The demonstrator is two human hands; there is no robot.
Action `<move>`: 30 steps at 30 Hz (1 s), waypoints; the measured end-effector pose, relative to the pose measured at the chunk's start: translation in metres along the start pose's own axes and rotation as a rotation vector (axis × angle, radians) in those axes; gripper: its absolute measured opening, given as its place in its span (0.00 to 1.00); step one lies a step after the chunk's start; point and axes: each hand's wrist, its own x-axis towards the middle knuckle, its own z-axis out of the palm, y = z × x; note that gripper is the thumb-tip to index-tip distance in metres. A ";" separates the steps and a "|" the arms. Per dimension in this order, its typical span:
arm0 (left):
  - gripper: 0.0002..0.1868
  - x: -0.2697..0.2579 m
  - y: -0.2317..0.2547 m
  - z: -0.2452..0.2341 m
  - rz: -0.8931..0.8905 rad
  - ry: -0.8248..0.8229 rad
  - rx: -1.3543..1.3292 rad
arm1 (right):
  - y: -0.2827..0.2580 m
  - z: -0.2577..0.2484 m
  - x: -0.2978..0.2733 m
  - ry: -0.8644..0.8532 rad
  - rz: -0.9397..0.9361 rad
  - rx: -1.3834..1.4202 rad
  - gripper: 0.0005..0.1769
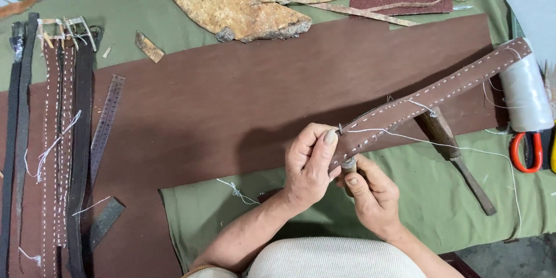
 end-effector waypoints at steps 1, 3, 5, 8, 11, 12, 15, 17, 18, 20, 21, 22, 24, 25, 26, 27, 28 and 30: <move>0.12 0.000 0.002 0.000 0.022 -0.015 0.002 | -0.001 0.000 0.002 -0.036 0.029 0.098 0.22; 0.12 -0.001 0.005 -0.001 0.044 -0.031 0.005 | -0.002 -0.001 0.005 -0.072 0.058 0.197 0.23; 0.12 -0.002 0.008 -0.002 -0.077 -0.048 -0.072 | -0.002 -0.002 0.008 -0.193 0.189 0.553 0.25; 0.13 -0.004 0.013 -0.001 -0.091 -0.038 -0.031 | 0.008 -0.007 0.008 -0.299 0.389 0.931 0.19; 0.14 -0.004 0.021 0.000 -0.091 -0.054 0.031 | 0.023 -0.009 0.006 -0.349 0.407 0.998 0.23; 0.14 -0.004 0.019 -0.001 -0.092 -0.055 0.032 | 0.019 -0.007 0.008 -0.347 0.407 0.998 0.23; 0.14 -0.003 0.014 -0.001 -0.082 -0.042 0.066 | 0.015 -0.001 0.010 -0.327 0.323 0.884 0.22; 0.13 -0.002 0.010 0.000 -0.026 -0.027 0.031 | 0.020 0.005 0.008 -0.172 0.157 0.660 0.20; 0.13 -0.002 0.009 0.000 -0.026 -0.026 0.032 | 0.025 0.006 0.005 -0.173 0.157 0.661 0.20; 0.12 -0.002 0.005 0.000 -0.001 0.010 0.077 | 0.037 0.007 -0.001 -0.058 0.127 0.488 0.20; 0.12 -0.001 0.006 -0.002 -0.003 0.010 0.078 | 0.033 0.007 0.000 -0.057 0.128 0.489 0.20; 0.12 0.000 0.007 -0.004 0.075 -0.018 0.226 | 0.028 0.006 0.000 -0.056 0.171 0.289 0.11; 0.13 0.004 0.006 -0.007 0.151 -0.049 0.373 | 0.020 0.000 0.007 -0.052 0.215 0.088 0.05; 0.11 0.007 0.005 -0.008 0.199 -0.081 0.434 | 0.017 -0.006 0.014 -0.155 0.061 -0.131 0.05; 0.09 0.008 0.003 -0.009 0.241 -0.114 0.495 | 0.014 -0.012 0.017 -0.256 -0.086 -0.347 0.10; 0.09 0.009 -0.006 -0.010 0.231 -0.120 0.493 | 0.000 -0.021 0.016 -0.253 -0.076 -0.348 0.10; 0.09 0.010 -0.016 -0.011 0.266 -0.147 0.492 | -0.013 -0.031 0.017 -0.166 -0.029 -0.374 0.06; 0.09 0.010 -0.034 -0.013 0.291 -0.179 0.485 | -0.034 -0.048 0.024 -0.076 0.030 -0.404 0.04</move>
